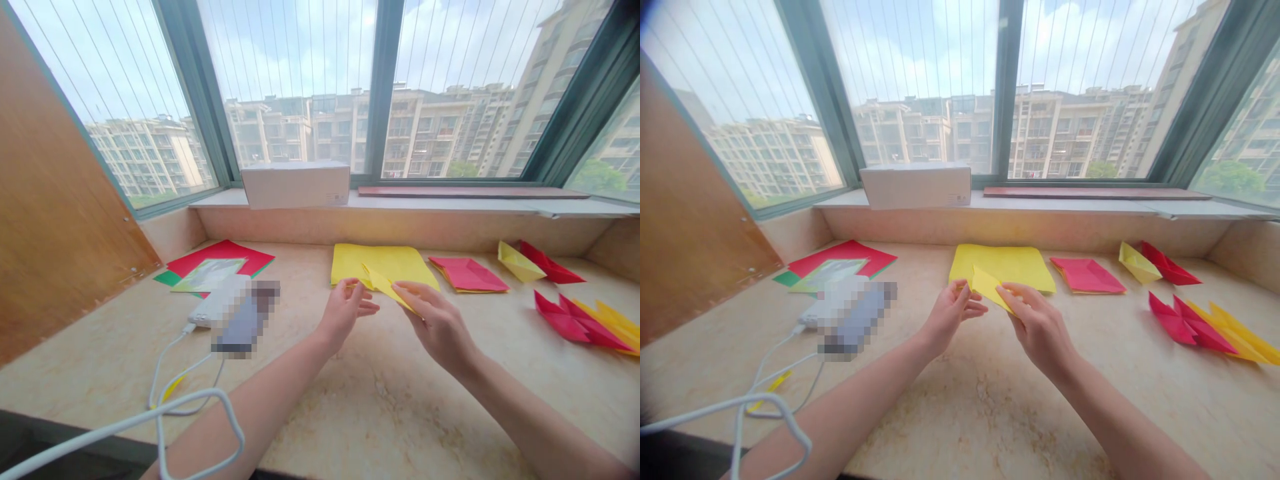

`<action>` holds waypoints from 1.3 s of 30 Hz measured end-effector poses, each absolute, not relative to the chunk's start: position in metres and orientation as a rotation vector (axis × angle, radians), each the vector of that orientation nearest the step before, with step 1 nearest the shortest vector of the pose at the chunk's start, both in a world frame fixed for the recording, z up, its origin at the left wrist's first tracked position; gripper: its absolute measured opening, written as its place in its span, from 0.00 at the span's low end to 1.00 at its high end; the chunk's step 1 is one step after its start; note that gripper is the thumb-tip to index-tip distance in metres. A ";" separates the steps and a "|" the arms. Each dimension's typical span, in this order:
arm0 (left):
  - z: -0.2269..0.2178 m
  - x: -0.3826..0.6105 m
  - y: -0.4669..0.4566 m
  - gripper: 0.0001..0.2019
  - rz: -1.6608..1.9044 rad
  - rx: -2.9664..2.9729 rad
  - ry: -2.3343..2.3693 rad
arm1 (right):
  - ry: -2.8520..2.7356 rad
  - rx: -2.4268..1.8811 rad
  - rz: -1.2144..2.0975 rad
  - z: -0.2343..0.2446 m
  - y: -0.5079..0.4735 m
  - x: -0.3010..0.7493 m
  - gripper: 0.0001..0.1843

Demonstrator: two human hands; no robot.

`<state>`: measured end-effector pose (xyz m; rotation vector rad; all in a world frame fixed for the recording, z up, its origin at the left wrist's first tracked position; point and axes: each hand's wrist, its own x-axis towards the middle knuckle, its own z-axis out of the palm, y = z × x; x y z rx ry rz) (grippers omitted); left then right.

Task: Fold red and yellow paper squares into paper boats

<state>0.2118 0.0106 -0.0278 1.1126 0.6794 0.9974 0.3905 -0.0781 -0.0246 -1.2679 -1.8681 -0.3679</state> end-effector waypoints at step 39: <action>-0.018 0.206 0.001 0.24 0.716 1.469 0.416 | -2.234 -0.954 -0.386 -0.007 -0.077 0.395 0.06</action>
